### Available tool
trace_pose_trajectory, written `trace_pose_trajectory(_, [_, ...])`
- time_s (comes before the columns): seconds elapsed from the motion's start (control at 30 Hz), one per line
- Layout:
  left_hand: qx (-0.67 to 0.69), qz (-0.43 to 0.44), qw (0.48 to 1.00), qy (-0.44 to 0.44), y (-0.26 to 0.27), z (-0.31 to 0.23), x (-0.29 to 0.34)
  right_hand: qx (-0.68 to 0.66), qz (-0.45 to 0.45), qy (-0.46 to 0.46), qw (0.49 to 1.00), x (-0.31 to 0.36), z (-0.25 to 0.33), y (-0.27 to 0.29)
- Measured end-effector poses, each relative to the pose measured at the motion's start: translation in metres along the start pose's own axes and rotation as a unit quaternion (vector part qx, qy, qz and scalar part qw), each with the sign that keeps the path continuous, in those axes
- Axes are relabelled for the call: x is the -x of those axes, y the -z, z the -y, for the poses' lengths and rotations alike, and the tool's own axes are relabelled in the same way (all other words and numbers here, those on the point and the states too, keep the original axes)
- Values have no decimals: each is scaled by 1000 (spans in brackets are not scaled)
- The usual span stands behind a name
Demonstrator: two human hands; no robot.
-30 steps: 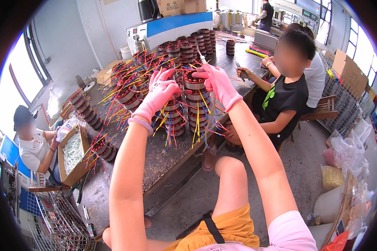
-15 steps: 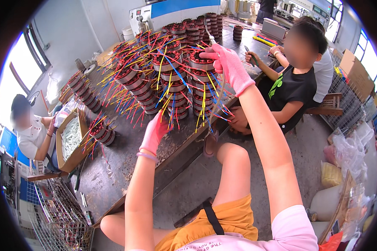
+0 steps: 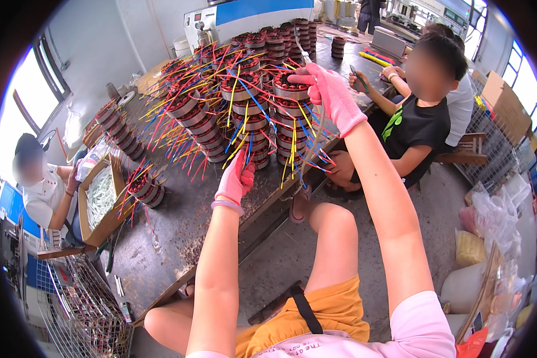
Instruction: The person uses a small blowtorch to apply heat to the ends of colored wires attached to stacks of motor components, causing the insulation to shrink around the connections.
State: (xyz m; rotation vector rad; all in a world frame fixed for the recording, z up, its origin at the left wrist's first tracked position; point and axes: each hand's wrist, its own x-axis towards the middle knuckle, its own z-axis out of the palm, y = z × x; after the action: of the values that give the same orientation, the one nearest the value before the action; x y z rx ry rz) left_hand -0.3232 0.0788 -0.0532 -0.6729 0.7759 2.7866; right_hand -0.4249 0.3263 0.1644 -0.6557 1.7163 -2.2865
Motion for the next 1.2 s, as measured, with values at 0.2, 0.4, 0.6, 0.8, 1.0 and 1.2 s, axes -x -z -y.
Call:
trace_pose_trajectory(0.2, [-86, -36, 994, -50, 1, 2, -1, 14, -4, -5, 1000, 4, 4, -2])
trace_pose_trajectory(0.4, [-94, -66, 991, -68, 10, -1, -1, -6, 0, 2, 1000, 5, 2, -9])
trace_pose_trajectory(0.6, [-72, -85, 989, -94, -20, 16, 19, 33, -15, -15, 999, 6, 3, -2])
trace_pose_trajectory(0.8, [-87, -65, 989, -104, -11, 11, 25, 17, -15, 3, 1000, 6, 5, -3])
trace_pose_trajectory(1.0, [-54, -46, 994, -89, 3, 7, 26, 34, -28, -9, 999, 9, 5, -7])
trace_pose_trajectory(1.2, [-41, -35, 997, -56, 17, -3, 21, 3, -14, 7, 1000, 7, 4, -11])
